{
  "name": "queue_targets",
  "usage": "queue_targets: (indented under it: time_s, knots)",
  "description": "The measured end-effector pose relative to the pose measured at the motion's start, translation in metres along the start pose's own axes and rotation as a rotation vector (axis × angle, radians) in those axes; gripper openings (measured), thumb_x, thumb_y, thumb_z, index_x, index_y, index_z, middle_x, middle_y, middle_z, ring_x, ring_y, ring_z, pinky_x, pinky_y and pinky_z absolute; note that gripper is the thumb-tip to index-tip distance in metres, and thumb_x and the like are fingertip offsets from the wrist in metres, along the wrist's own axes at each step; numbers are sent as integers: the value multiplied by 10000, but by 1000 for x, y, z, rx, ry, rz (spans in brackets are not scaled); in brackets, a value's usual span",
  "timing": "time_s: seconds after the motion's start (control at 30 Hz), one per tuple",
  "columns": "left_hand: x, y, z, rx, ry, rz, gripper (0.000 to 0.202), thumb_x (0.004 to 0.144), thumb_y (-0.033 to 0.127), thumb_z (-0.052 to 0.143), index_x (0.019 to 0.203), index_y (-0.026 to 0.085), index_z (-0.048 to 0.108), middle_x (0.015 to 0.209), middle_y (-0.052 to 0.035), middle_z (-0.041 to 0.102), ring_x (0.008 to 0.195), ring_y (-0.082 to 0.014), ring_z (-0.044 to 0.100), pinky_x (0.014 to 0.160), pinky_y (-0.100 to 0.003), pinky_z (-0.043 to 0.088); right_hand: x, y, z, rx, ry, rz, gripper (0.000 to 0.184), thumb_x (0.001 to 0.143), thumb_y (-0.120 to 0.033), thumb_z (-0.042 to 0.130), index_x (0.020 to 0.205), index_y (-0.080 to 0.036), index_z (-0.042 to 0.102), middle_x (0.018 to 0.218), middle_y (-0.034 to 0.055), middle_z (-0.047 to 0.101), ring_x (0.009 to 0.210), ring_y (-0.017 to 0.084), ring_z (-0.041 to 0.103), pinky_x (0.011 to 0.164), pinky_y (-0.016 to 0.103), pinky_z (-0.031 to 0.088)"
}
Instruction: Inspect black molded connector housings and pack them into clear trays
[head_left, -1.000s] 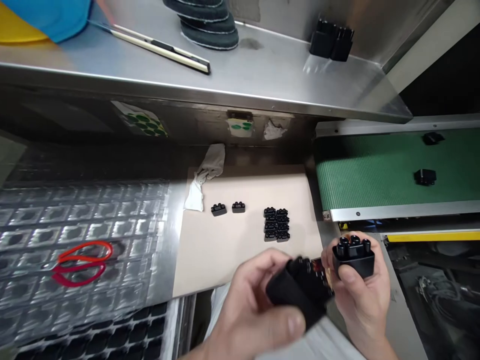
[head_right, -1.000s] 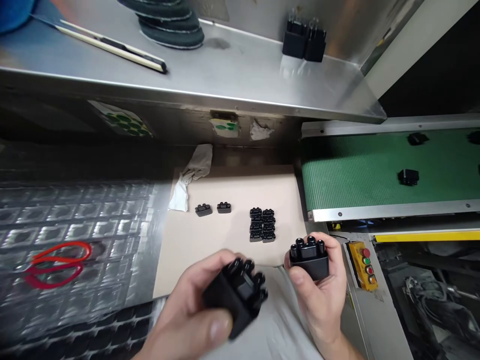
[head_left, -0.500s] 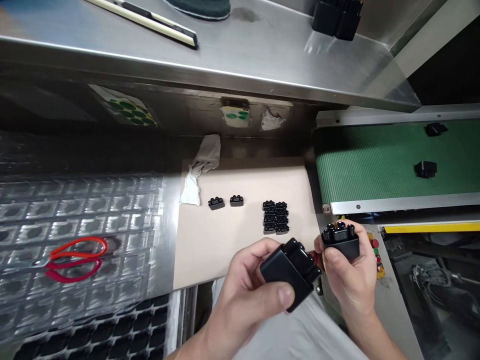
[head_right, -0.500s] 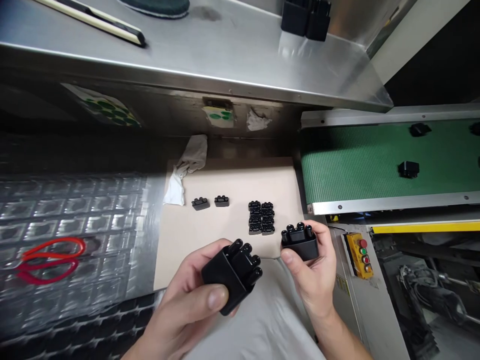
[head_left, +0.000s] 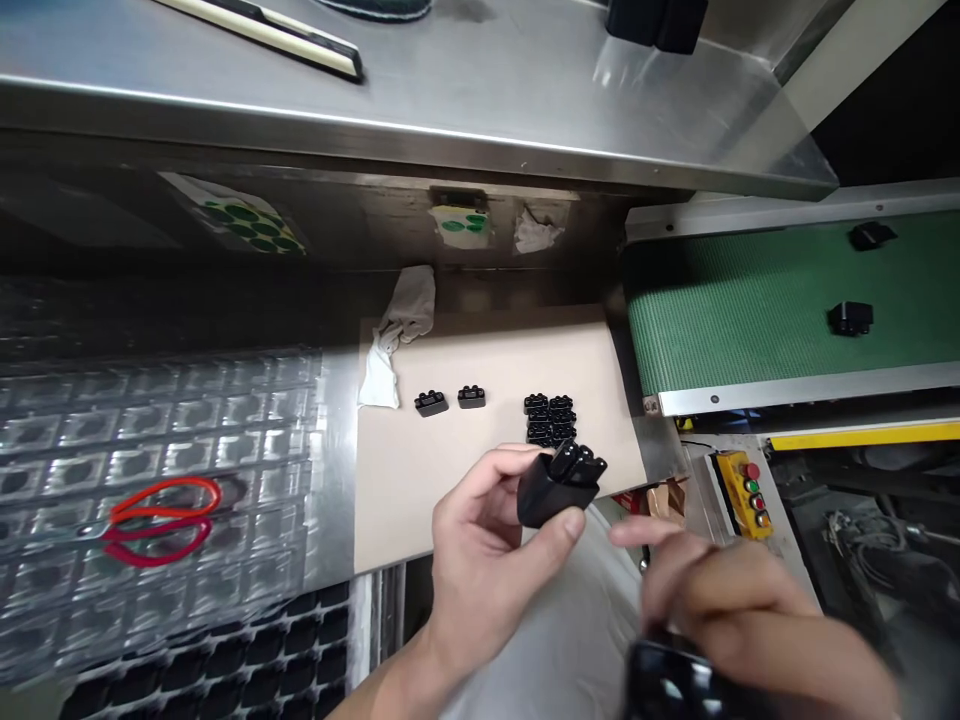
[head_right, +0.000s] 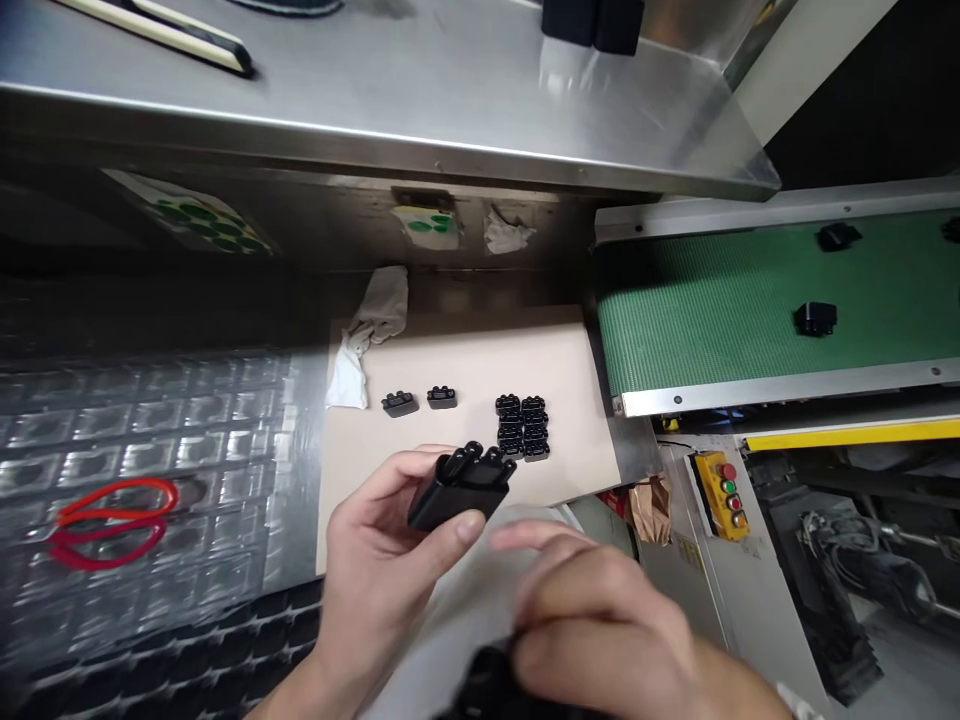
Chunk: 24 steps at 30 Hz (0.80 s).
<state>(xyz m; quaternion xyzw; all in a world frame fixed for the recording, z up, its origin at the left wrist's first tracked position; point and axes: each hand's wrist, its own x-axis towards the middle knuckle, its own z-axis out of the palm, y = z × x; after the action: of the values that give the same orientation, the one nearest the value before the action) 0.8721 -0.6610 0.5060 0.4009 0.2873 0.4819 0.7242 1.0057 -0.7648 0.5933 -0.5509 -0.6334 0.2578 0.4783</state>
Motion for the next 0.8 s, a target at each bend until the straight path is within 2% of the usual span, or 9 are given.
queue_targets:
  time_s: [0.07,0.1,0.2,0.33,0.5,0.67,0.8]
  knots:
    - [1,-2,-1,39,27,55,279,748,142,894,961,192,720,902,-14,737,750,-110,699,661,-166,582,8,3,8,-5,-160,-48,204,1011,-186,587,1190,-272,634,833,-10,626,772,158,703,1107,472,603]
    - [1,-3,-2,61,39,85,282,745,133,891,964,187,722,917,-21,740,762,-118,711,666,-173,591,11,5,12,-20,-172,-34,197,986,-149,596,1145,-260,631,828,-15,627,764,150,690,1128,465,592]
    - [0,-4,-3,119,71,172,279,744,105,877,973,182,736,977,-38,739,822,-137,733,698,-192,615,19,14,21,-76,-113,-37,187,943,-81,577,1055,-224,622,801,-22,609,704,129,631,1166,477,567]
    - [0,-5,-3,168,75,269,292,763,75,853,1011,186,747,1002,-45,719,847,-138,723,702,-200,616,24,21,24,-73,-162,-229,82,981,-183,588,1045,-214,628,800,-17,625,677,126,620,1139,442,590]
    - [-2,-10,-5,214,57,355,340,789,42,824,1083,191,740,1036,-58,698,914,-148,711,732,-211,610,26,18,28,-129,-8,-196,147,922,-76,553,939,-215,598,714,-37,563,588,108,543,1076,407,621]
    - [-4,-16,-10,274,21,456,468,779,0,812,1190,210,734,1078,-70,696,1041,-192,695,790,-256,612,27,17,25,-139,-111,-236,91,920,-132,595,974,-205,584,727,-29,555,603,105,546,1069,395,618]
    - [-4,-17,-15,392,47,558,539,772,10,812,1252,241,735,1115,-70,704,1006,-206,697,746,-283,602,32,15,16,-131,-153,-216,61,954,-178,615,1008,-192,591,743,-17,581,644,110,584,1089,374,596]
